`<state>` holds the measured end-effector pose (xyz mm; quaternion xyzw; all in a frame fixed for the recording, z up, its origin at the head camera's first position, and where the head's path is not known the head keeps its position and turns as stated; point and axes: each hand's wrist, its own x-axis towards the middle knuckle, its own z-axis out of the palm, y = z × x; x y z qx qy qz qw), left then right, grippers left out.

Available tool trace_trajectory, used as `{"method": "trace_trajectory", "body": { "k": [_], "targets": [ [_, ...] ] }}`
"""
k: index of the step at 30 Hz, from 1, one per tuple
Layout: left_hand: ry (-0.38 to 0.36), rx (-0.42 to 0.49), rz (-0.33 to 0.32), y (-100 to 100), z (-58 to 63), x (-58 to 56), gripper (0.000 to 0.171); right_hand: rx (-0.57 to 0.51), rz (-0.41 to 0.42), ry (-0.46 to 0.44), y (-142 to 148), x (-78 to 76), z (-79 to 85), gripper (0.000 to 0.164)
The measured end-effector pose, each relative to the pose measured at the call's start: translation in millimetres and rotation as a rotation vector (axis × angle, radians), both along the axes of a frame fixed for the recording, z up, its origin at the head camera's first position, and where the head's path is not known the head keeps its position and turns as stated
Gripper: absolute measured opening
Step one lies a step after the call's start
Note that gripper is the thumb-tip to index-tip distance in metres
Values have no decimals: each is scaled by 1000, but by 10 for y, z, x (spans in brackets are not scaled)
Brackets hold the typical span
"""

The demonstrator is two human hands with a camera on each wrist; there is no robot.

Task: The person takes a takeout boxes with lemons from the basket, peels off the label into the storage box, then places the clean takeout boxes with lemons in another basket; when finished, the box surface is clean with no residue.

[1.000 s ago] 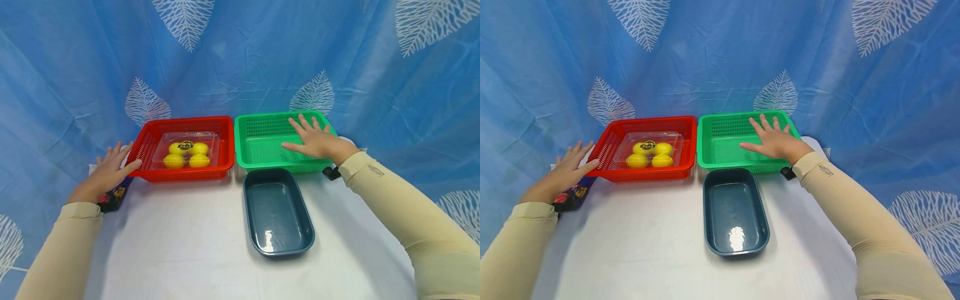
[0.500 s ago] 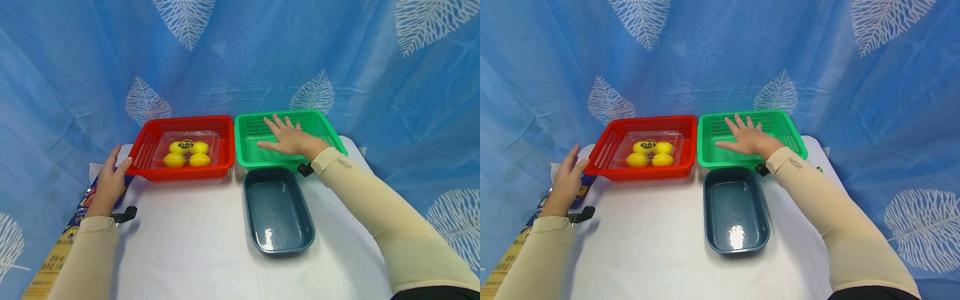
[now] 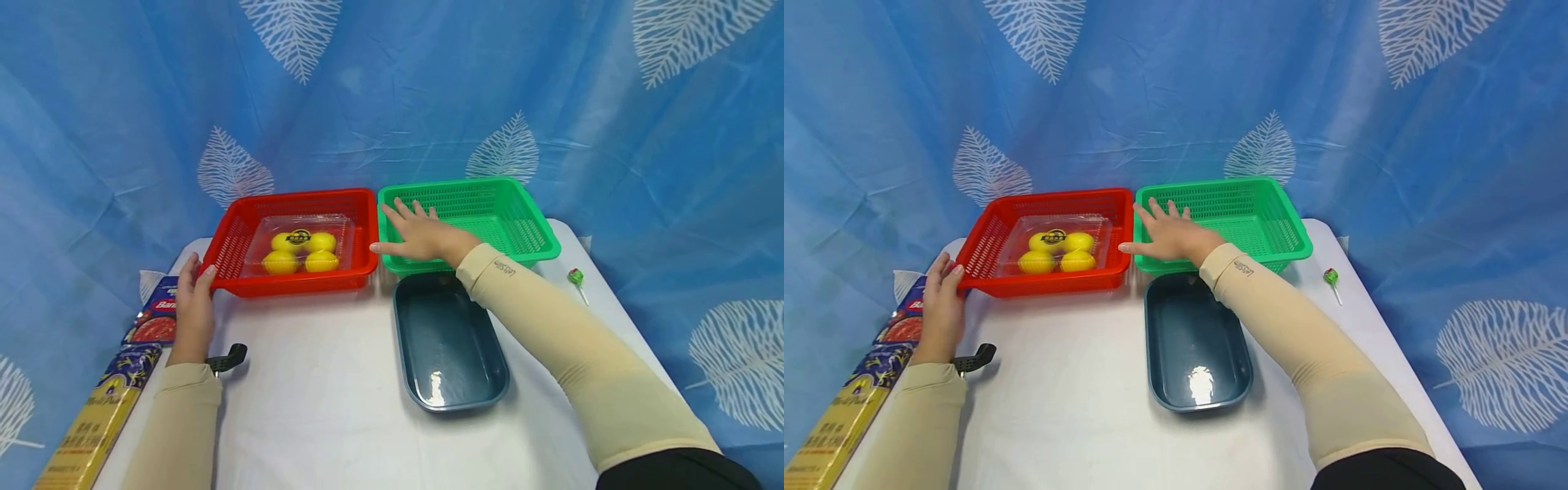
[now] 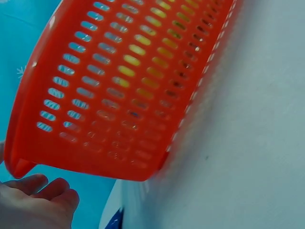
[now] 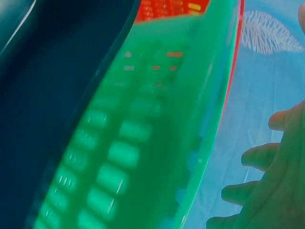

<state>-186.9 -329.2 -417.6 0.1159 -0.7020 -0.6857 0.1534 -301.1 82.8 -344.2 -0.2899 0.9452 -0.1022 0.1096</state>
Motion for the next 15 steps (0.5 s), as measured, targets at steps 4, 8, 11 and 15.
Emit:
{"method": "trace_trajectory", "body": {
  "k": [4, 8, 11, 15],
  "targets": [
    [9, 17, 23, 57, -48, -9, 69, -20, 10, -12, -141, 6, -30, 99],
    [-12, 5, 43, 144, -36, 12, 75, -32, 11, -7, -251, 14, -59, 102],
    [-11, 27, 46, 210, -25, 27, 78, -33, 11, -10, -322, 34, -84, 104],
    [-6, 49, 60, 254, -38, 38, 81, -28, 13, -23, -408, 65, -122, 105]
  ]
}}
